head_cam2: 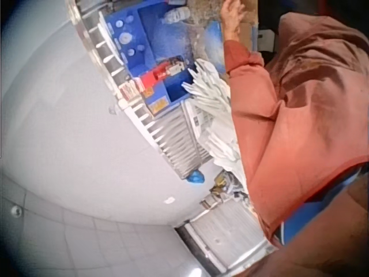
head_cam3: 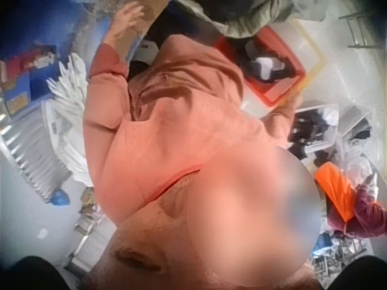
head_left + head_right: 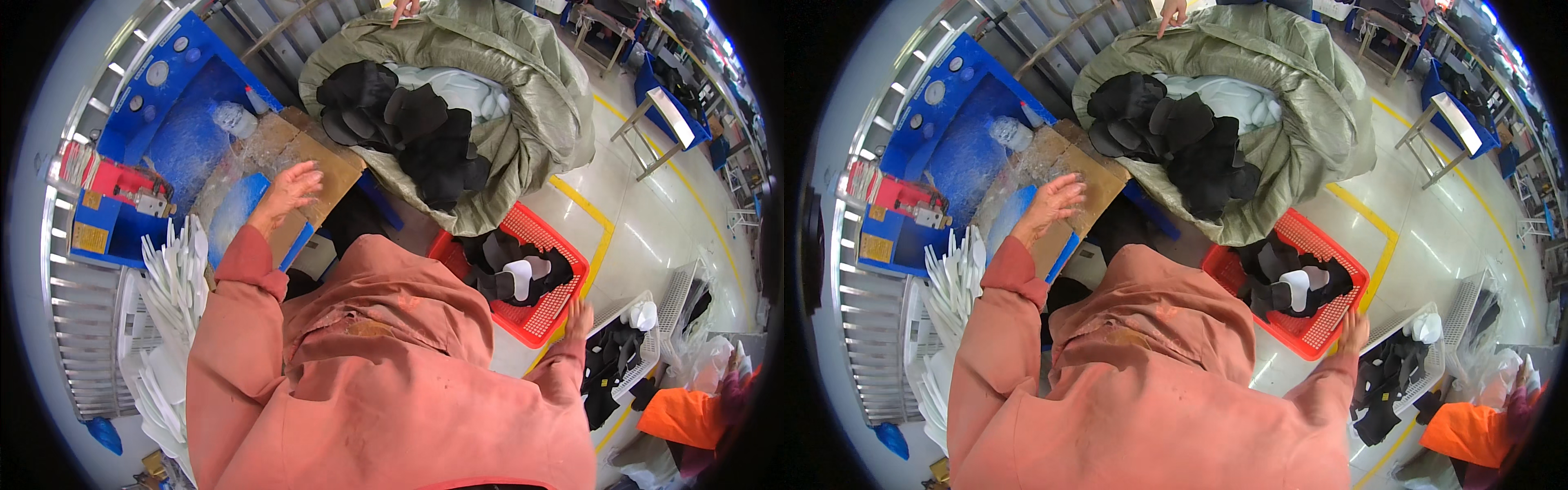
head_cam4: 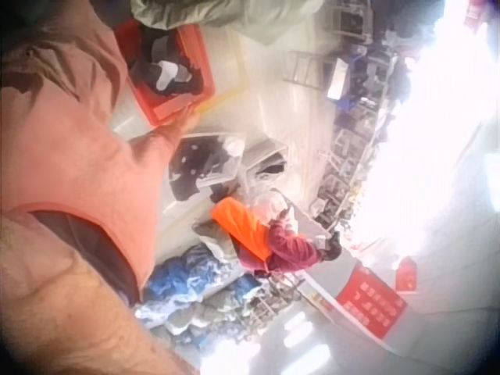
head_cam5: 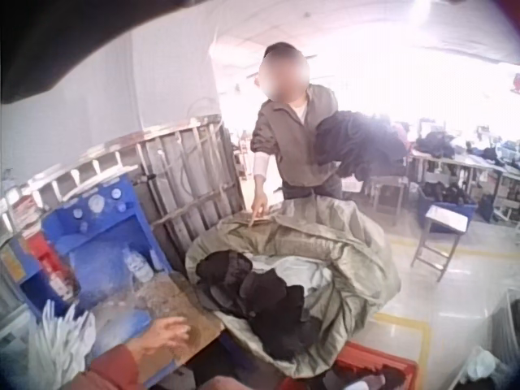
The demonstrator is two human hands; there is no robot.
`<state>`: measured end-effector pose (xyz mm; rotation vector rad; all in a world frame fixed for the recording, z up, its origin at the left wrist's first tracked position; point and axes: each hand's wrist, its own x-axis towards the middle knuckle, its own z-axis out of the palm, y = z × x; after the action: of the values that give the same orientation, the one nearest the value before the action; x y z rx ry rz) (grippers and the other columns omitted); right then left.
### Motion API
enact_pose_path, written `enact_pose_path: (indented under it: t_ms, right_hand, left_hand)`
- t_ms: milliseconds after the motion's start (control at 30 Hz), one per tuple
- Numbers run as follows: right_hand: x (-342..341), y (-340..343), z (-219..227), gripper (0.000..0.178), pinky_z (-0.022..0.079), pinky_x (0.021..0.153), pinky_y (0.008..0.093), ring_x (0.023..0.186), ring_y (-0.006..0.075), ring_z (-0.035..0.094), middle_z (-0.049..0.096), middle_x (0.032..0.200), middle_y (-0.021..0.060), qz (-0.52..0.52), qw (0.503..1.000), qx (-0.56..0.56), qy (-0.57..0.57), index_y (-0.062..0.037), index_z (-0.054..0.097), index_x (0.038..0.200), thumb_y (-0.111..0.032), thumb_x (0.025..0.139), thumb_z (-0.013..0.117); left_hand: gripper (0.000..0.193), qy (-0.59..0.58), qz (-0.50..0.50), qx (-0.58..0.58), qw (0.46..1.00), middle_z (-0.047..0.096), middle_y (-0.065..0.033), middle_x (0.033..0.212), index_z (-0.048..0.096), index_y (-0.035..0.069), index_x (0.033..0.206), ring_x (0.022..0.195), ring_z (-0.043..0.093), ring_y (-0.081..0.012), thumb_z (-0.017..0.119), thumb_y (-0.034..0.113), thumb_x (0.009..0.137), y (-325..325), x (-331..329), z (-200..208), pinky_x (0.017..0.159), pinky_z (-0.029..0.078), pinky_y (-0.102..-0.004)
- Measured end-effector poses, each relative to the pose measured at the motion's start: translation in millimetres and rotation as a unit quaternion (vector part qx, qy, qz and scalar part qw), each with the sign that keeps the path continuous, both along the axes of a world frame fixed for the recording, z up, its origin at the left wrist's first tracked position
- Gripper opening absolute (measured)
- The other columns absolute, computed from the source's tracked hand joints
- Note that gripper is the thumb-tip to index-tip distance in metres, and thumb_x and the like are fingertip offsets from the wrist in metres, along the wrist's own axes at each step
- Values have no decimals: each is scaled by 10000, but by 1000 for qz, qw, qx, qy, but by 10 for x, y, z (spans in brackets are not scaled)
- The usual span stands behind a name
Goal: The person repeatedly picks white foam insoles and black fabric shoe uppers, aligns them, and places the paired components into a red basket. They also move a white basket of insoles and a white basket of uppers to different locations on the floor.
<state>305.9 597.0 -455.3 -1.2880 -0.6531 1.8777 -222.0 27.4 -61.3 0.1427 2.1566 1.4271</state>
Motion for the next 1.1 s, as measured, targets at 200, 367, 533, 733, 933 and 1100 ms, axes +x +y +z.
enact_pose_path:
  t_ms: [200, 367, 533, 733, 933, 1100]
  right_hand:
    - [-2910, -809, 1273, 418, 511, 995, 479, 1211, 302, 586, 595, 1308, 141, 402, 865, 300, 29, -80, 521, 1386, -229, 1002, 594]
    - [-4322, -1699, 1436, 480, 463, 739, 374, 897, 179, 558, 575, 983, 16, 411, 909, -70, 6, -146, 600, 1249, -514, 946, 660]
    - [-4546, -1876, 1351, 542, 544, 758, 376, 842, 182, 590, 617, 1023, 43, 329, 933, -141, 32, -106, 590, 1290, -516, 942, 665]
    - [-4749, -2051, 1674, 525, 577, 841, 352, 989, 185, 656, 635, 1205, 96, 240, 966, -81, 43, -53, 529, 1385, -362, 982, 665]
    - [-5308, -2171, 2279, 543, 491, 1005, 334, 1156, 222, 604, 593, 1332, 142, 288, 942, 174, 9, 3, 461, 1438, -238, 998, 669]
    - [-5859, -2620, 2485, 611, 395, 1113, 353, 1295, 266, 528, 552, 1412, 184, 293, 869, 387, -92, 41, 402, 1492, -175, 988, 671]
  left_hand:
    - [696, 50, 80, 63, 993, 565, -81, 1452, 405, 64, 1540, 1286, 560, -210, 700, 343, 974, 78, -800, 41, 1004, 478, -373]
    - [746, 89, 106, 62, 988, 481, -130, 1541, 371, 12, 1551, 1372, 495, -214, 706, 341, 971, 357, -1492, -124, 1067, 425, -369]
    - [857, 170, 110, 64, 977, 425, -245, 1555, 328, -54, 1553, 1425, 441, -283, 710, 425, 953, 642, -2266, -397, 1162, 333, -355]
    - [887, 143, 156, 40, 977, 454, -230, 1539, 374, -70, 1525, 1429, 436, -304, 661, 541, 950, 722, -2516, -695, 1173, 324, -372]
    - [822, 132, 166, 63, 975, 520, -271, 1455, 403, -102, 1485, 1334, 533, -316, 684, 468, 963, 685, -2507, -723, 1109, 415, -378]
    - [756, 184, 181, 71, 963, 523, -259, 1460, 427, -72, 1480, 1309, 550, -332, 698, 413, 968, 653, -2425, -713, 1098, 431, -394]
